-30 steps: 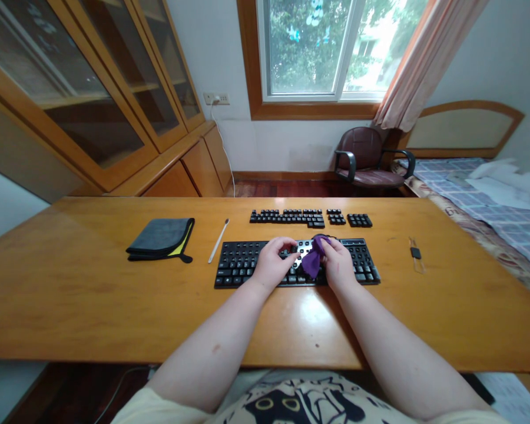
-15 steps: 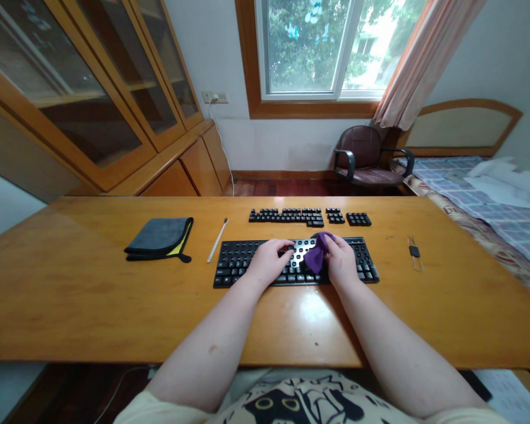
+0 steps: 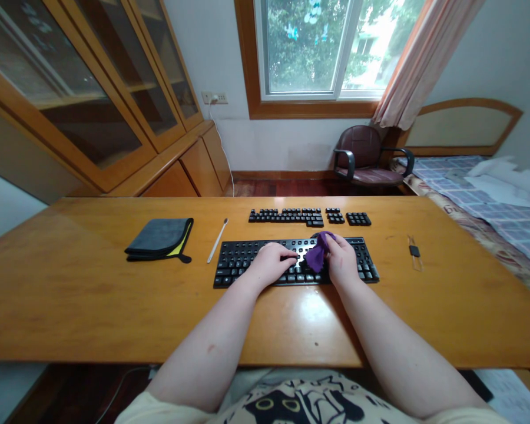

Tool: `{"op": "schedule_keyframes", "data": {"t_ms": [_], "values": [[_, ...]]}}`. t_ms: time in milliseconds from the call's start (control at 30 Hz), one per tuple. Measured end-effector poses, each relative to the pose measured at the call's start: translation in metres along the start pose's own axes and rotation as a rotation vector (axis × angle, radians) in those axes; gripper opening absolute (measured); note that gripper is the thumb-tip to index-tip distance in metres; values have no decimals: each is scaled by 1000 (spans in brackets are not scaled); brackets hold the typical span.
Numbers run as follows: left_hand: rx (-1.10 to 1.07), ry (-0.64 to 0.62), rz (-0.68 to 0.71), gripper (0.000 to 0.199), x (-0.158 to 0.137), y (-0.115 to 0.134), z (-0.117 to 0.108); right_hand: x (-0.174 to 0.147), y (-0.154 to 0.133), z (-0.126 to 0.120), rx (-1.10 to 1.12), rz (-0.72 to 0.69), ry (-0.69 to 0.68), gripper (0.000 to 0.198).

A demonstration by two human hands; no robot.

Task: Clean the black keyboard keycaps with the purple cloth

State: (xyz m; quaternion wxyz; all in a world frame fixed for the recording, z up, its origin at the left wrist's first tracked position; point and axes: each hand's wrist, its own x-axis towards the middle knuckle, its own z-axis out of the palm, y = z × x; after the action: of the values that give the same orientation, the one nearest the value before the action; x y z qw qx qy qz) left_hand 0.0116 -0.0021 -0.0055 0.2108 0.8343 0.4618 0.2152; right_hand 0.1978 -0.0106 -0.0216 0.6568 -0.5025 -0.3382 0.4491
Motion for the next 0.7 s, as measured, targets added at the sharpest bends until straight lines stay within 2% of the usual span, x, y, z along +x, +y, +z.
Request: {"op": "schedule_keyframes", "data": {"t_ms": [267, 700], "values": [[42, -2, 29, 22, 1, -1, 3, 1, 1, 0, 2, 11, -4, 28], [61, 5, -2, 21, 0, 4, 3, 0, 0, 1, -10, 14, 0, 32]]}}
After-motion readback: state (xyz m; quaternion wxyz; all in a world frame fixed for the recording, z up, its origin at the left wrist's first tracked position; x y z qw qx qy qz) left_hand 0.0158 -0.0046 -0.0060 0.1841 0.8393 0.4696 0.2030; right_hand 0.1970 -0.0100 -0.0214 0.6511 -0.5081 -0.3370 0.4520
